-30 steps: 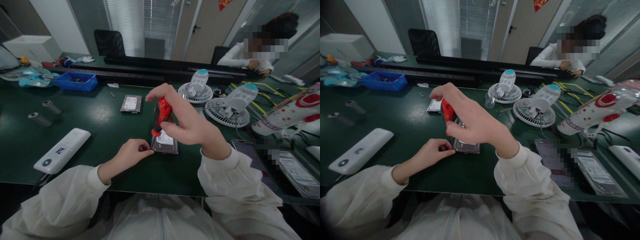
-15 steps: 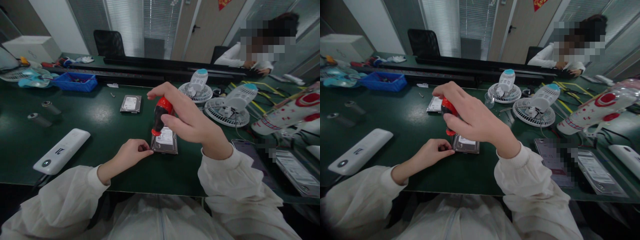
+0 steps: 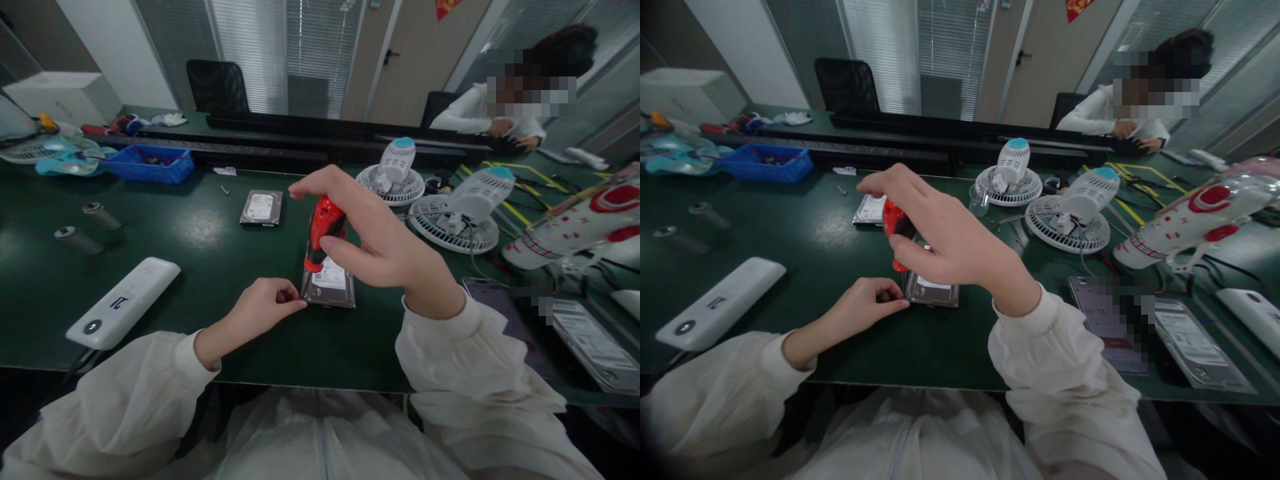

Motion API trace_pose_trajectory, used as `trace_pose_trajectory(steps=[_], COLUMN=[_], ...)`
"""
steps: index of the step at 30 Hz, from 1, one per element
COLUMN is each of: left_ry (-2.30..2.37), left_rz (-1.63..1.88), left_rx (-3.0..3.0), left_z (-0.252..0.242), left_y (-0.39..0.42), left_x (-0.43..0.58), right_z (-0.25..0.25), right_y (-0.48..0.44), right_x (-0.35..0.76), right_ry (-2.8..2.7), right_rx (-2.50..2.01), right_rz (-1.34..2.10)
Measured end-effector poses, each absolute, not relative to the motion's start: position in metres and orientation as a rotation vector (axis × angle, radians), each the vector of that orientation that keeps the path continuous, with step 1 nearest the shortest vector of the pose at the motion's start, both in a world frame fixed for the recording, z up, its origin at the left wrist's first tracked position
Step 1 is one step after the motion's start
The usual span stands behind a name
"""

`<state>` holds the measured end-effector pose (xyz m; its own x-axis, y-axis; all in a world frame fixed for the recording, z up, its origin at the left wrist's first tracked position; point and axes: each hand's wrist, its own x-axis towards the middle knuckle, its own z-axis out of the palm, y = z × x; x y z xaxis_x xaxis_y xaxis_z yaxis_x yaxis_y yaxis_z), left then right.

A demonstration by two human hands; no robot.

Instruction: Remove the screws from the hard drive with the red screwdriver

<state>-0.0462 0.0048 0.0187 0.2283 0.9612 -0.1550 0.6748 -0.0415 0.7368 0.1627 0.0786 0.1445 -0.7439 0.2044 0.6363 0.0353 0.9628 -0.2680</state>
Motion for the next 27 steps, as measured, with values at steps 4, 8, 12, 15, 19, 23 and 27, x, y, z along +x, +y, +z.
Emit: trace_pose_trajectory(steps=[4, 8, 12, 15, 19, 23, 27], left_ry=[1.503, 1.496, 1.507, 1.514, 1.500, 1.508, 1.515], left_rz=[0.511, 0.527, 0.515, 0.509, 0.505, 0.510, 0.496], left_rx=[1.798, 1.818, 1.796, 1.786, 1.796, 1.809, 1.795], left_z=[0.0193, 0.0178, 0.0176, 0.0184, 0.0179, 0.0171, 0.0181], left_y=[0.0048, 0.0060, 0.0061, 0.0056, 0.0058, 0.0066, 0.0063], left_x=[-0.0458, -0.0462, -0.0465, -0.0463, -0.0466, -0.0470, -0.0460], right_z=[0.1451, 0.1458, 0.1452, 0.1447, 0.1456, 0.1487, 0.1501], right_y=[0.0771, 0.0769, 0.0776, 0.0770, 0.0740, 0.0702, 0.0700], right_x=[0.1610, 0.1613, 0.1628, 0.1626, 0.1613, 0.1619, 0.1645], right_ry=[-2.380, -2.393, -2.410, -2.404, -2.396, -2.421, -2.409], right_rx=[-0.344, -0.550, -0.393, -0.270, -0.430, -0.563, -0.447], right_rz=[0.231, 0.096, 0.198, 0.260, 0.150, 0.068, 0.165])
